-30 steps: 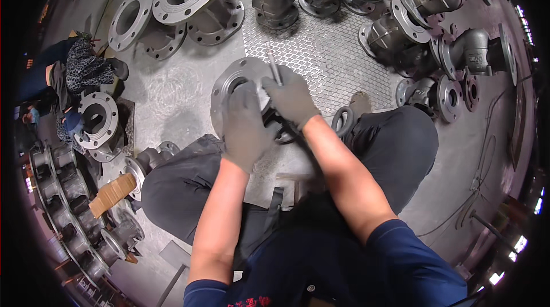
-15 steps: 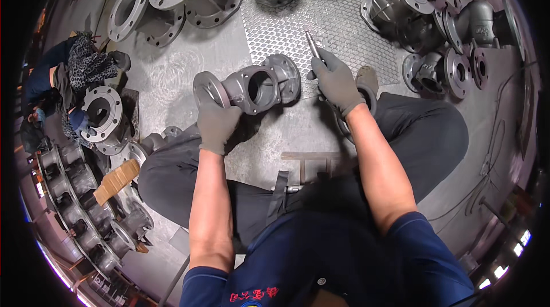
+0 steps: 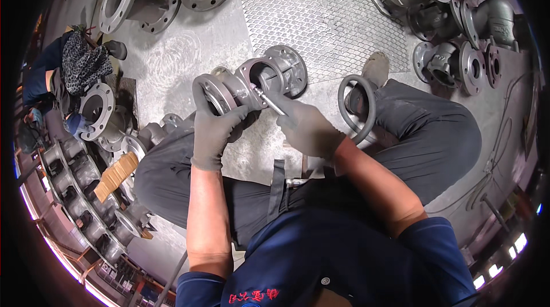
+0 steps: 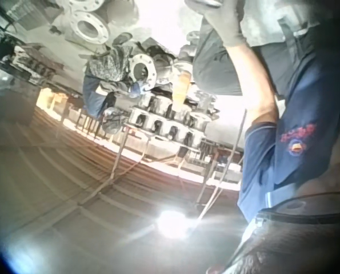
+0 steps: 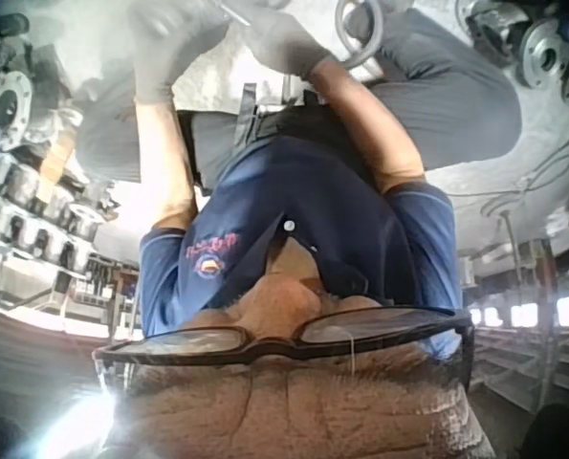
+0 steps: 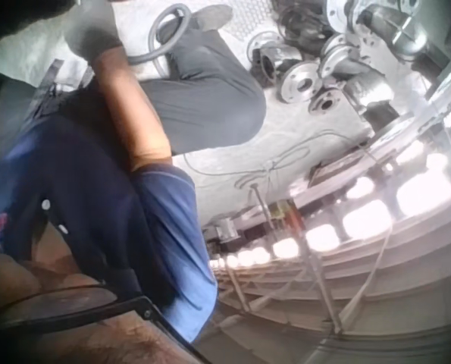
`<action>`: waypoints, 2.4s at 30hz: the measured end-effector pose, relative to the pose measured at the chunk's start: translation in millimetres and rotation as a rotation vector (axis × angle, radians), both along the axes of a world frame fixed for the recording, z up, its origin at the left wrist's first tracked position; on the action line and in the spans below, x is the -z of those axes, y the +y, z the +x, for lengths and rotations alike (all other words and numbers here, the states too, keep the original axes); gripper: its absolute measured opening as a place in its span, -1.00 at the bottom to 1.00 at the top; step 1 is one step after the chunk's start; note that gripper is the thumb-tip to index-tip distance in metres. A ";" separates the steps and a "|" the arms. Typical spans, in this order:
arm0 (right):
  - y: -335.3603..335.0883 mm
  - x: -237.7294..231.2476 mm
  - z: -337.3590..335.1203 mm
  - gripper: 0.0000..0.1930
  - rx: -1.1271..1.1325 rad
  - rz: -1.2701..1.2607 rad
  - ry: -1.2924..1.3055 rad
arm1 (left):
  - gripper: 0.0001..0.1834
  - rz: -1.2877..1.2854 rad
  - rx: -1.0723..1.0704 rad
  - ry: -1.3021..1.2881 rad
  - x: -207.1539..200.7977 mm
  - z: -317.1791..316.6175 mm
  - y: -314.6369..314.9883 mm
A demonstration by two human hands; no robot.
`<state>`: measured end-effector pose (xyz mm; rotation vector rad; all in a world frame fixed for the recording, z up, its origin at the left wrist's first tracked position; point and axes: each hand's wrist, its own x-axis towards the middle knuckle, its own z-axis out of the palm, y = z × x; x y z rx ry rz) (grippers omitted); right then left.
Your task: The person deburrs and grinds metal valve bodies using a pneumatic rotary tool, turning each component by hand to smooth the flanges, edges, and inner surfaces.
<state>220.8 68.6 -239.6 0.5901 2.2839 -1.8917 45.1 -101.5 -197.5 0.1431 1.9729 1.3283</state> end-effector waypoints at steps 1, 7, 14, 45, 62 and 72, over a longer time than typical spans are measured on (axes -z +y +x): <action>-3.6 1.0 0.4 -0.32 -0.037 0.004 -0.029 | 0.24 0.018 -0.012 -0.001 1.3 0.1 -0.2; -18.9 10.7 -16.6 -0.26 -0.126 0.051 -0.057 | 0.19 0.066 0.001 -0.001 8.6 -3.6 -5.0; -52.0 10.2 -13.6 -0.22 -0.021 0.115 -0.098 | 0.13 0.131 -0.119 -0.172 7.0 -0.8 -3.4; 19.3 12.7 -9.8 -0.29 0.086 0.021 -0.064 | 0.11 -0.082 -0.202 0.082 12.1 -14.6 11.0; 148.1 64.8 -131.0 -0.43 -0.652 0.383 -0.696 | -0.12 -0.128 -0.211 0.136 12.7 -10.0 25.3; 140.8 52.7 -182.0 -0.59 -0.921 0.618 -0.777 | -0.06 -0.118 -0.158 0.293 36.1 -9.3 11.7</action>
